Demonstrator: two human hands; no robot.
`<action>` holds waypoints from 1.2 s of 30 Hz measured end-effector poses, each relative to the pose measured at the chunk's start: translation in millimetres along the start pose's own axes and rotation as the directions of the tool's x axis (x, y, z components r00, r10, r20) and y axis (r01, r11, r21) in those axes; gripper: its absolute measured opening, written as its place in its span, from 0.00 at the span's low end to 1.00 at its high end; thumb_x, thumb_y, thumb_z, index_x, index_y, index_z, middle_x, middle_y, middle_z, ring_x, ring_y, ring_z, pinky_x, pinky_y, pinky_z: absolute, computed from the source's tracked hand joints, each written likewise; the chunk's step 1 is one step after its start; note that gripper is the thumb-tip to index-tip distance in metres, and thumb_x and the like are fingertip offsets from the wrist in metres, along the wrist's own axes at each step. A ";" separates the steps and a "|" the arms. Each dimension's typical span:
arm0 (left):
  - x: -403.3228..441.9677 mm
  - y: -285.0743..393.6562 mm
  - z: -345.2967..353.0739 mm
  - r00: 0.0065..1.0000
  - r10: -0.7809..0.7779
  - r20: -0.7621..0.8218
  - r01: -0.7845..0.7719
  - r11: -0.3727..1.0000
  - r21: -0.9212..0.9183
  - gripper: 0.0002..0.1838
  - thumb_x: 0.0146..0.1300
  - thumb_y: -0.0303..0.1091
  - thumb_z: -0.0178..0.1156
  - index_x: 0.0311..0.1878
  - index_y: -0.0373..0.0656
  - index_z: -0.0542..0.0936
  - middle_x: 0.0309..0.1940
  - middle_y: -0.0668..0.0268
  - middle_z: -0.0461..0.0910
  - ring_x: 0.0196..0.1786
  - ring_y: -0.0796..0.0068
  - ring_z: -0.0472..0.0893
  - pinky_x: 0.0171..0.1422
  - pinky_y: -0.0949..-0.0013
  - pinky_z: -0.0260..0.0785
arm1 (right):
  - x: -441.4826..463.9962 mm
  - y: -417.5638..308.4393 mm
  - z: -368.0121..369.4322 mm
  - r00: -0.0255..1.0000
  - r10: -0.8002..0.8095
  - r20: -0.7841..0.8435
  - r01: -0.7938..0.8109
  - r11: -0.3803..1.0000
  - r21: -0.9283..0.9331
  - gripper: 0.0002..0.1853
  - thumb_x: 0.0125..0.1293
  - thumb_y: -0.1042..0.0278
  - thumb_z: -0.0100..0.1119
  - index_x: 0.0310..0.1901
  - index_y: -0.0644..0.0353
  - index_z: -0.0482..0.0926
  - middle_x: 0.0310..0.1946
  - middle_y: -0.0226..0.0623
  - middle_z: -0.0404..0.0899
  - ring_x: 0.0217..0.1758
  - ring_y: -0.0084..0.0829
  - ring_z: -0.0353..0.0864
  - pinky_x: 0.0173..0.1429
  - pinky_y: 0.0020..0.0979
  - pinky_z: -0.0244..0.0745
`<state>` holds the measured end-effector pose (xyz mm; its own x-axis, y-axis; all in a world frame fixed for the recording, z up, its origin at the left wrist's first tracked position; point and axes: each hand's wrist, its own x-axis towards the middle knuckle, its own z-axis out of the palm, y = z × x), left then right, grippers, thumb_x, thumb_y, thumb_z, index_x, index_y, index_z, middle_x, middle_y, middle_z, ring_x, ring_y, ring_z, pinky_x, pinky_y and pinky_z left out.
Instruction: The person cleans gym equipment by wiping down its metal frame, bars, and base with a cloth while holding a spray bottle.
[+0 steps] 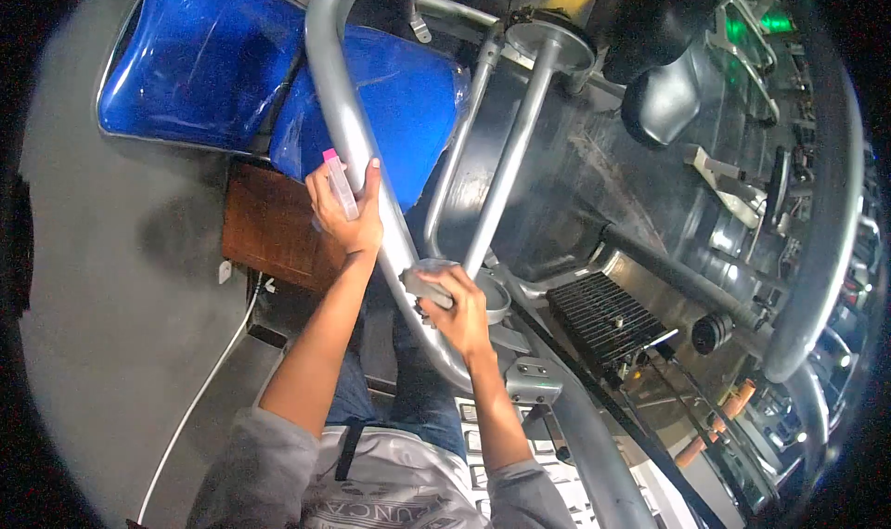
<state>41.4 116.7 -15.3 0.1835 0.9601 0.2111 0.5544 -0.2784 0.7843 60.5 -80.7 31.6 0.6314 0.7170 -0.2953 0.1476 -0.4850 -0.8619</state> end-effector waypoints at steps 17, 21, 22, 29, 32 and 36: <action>48.1 -62.3 -56.6 0.839 0.104 0.534 0.255 0.793 -0.554 0.10 0.68 0.37 0.63 0.41 0.39 0.79 0.32 0.68 0.76 0.37 0.76 0.76 0.42 0.70 0.68 | 33.4 -57.5 28.5 0.989 -0.144 -0.039 0.080 0.734 -0.674 0.23 0.48 0.69 0.73 0.49 0.44 0.83 0.43 0.32 0.78 0.45 0.42 0.80 0.48 0.41 0.80; 49.0 -74.3 -106.8 0.794 0.117 0.596 0.252 0.830 -0.498 0.08 0.67 0.32 0.63 0.35 0.38 0.76 0.28 0.65 0.70 0.33 0.74 0.72 0.39 0.68 0.65 | 11.1 -69.5 30.5 0.981 -0.150 0.121 0.186 0.568 -0.802 0.24 0.50 0.66 0.72 0.52 0.39 0.83 0.46 0.29 0.75 0.49 0.37 0.77 0.43 0.39 0.84; 45.6 -84.2 -113.3 0.802 0.179 0.571 0.183 0.835 -0.519 0.09 0.66 0.33 0.64 0.37 0.38 0.77 0.29 0.64 0.72 0.34 0.72 0.75 0.40 0.68 0.66 | 11.8 -71.4 30.1 0.970 -0.138 0.200 0.242 0.490 -0.837 0.23 0.51 0.65 0.72 0.52 0.38 0.83 0.47 0.29 0.74 0.50 0.36 0.77 0.42 0.38 0.84; 32.3 -117.9 -175.8 0.690 -0.060 0.721 0.445 0.821 -0.358 0.11 0.66 0.36 0.65 0.43 0.37 0.80 0.32 0.64 0.78 0.36 0.73 0.78 0.42 0.70 0.69 | 103.8 -96.5 69.0 0.898 -0.173 0.405 0.429 0.137 -0.893 0.11 0.60 0.69 0.59 0.44 0.46 0.83 0.55 0.31 0.70 0.57 0.36 0.74 0.48 0.36 0.85; 34.5 -127.0 -193.9 0.681 -0.144 0.718 0.545 0.755 -0.365 0.11 0.67 0.36 0.65 0.43 0.36 0.80 0.32 0.65 0.78 0.36 0.74 0.78 0.42 0.71 0.69 | 139.9 -111.4 88.6 0.922 -0.188 0.338 0.357 0.081 -0.931 0.06 0.60 0.68 0.59 0.38 0.49 0.83 0.51 0.32 0.73 0.57 0.37 0.73 0.48 0.39 0.83; 53.3 -137.8 -215.1 0.689 -0.011 0.724 0.361 0.872 -0.330 0.11 0.67 0.33 0.63 0.44 0.34 0.79 0.36 0.60 0.79 0.40 0.67 0.80 0.46 0.68 0.70 | 127.6 -90.7 111.6 0.889 0.123 0.442 0.457 -0.144 -0.878 0.11 0.66 0.62 0.53 0.45 0.50 0.83 0.61 0.37 0.72 0.69 0.50 0.66 0.52 0.56 0.74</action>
<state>-199.9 212.0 13.4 0.7084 0.6454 -0.2858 0.2817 0.1127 0.9529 42.7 110.7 26.1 0.2428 0.7987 -0.5506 0.9354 -0.0424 0.3509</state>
